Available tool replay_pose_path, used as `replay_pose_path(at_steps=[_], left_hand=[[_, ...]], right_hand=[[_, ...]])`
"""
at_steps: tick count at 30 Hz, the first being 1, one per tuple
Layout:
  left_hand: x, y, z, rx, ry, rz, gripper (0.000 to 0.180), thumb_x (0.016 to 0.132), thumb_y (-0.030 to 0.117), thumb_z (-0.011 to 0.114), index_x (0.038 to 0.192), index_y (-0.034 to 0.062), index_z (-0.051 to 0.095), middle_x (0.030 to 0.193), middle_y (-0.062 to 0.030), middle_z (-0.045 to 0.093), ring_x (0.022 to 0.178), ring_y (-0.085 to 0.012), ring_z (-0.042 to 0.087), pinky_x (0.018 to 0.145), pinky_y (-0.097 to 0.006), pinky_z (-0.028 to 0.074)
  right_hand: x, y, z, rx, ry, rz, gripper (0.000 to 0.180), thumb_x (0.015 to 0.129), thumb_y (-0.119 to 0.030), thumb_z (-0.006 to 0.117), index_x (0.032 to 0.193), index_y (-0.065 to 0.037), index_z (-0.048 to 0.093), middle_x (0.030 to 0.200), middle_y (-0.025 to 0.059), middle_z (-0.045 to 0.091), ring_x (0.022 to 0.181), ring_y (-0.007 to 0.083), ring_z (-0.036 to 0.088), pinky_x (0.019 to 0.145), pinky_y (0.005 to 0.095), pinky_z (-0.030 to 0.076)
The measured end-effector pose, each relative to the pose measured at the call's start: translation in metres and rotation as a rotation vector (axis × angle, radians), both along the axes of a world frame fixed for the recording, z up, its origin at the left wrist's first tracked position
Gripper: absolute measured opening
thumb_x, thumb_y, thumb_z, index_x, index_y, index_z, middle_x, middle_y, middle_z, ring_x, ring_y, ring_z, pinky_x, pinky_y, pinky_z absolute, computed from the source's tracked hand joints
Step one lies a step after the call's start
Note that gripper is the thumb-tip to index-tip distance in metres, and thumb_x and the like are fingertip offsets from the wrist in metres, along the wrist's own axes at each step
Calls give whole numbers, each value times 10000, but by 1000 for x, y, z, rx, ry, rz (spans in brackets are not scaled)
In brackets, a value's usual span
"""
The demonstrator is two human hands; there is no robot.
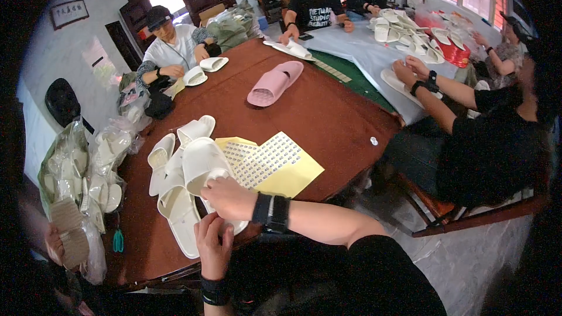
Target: Applying size labels or stickers to white and pink slippers and organizing them into plastic bags in a manufacturing setting.
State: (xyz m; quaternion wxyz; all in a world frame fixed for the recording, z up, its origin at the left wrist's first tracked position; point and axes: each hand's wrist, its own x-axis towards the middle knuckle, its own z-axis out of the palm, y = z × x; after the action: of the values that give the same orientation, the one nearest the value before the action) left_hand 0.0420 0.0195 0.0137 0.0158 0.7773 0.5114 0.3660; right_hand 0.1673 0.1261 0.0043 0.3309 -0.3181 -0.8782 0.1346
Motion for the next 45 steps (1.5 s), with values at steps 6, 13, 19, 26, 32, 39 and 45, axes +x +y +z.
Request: replay_pose_path(at_steps=[6, 13, 19, 26, 32, 39, 45], left_hand=[[-16, -14, 22, 28, -75, 101, 194, 786, -5, 607, 979, -23, 614, 1061, -178, 602, 997, -326, 557, 889, -395, 437], [-95, -6, -5, 153, 16, 443, 159, 847, -34, 533, 997, -28, 586, 1077, -186, 577, 1010, -334, 540, 870, -397, 437], [-138, 10, -33, 90, -24, 669, 133, 906, 30, 503, 979, -44, 586, 985, -162, 607, 940, -292, 568, 853, -353, 441], [-136, 11, -36, 122, -44, 730, 91, 877, 15, 519, 919, -34, 584, 912, -140, 599, 857, -271, 567, 789, -355, 453], [-135, 13, -35, 95, -17, 744, 71, 842, -23, 524, 887, -27, 578, 920, -147, 595, 871, -295, 564, 791, -372, 455], [-148, 10, -43, 84, -61, 751, 49, 851, -29, 498, 856, -24, 547, 906, -139, 576, 857, -266, 559, 790, -347, 449], [-148, 16, -38, 74, 41, 746, 52, 851, -8, 502, 853, -27, 550, 904, -139, 572, 864, -271, 555, 800, -349, 448]], right_hand=[[50, -23, 43, -126, 171, 136, 160, 839, -80, 560, 993, -36, 572, 961, 147, 586, 943, 341, 562, 812, 424, 441], [134, -24, 86, -149, 320, 245, 122, 875, -73, 557, 984, -19, 563, 909, 154, 597, 878, 325, 595, 775, 399, 477], [201, 22, 101, -120, 326, 98, 122, 881, -40, 537, 979, 10, 588, 888, 154, 638, 836, 287, 640, 737, 348, 508], [234, 88, 80, -473, 494, 69, 121, 916, -37, 509, 981, -6, 606, 788, 41, 623, 739, 97, 595, 683, 244, 495], [229, 113, 43, -866, 624, 68, 131, 941, -92, 511, 1013, -28, 599, 781, 14, 606, 686, 69, 569, 636, 214, 496], [220, 107, 33, -1079, 773, 134, 154, 939, -95, 497, 1019, 2, 586, 773, 18, 601, 641, 55, 524, 577, 197, 448], [219, 95, 27, -1124, 787, 152, 161, 946, -118, 488, 1033, -22, 585, 784, -7, 591, 658, 30, 512, 584, 186, 450]])
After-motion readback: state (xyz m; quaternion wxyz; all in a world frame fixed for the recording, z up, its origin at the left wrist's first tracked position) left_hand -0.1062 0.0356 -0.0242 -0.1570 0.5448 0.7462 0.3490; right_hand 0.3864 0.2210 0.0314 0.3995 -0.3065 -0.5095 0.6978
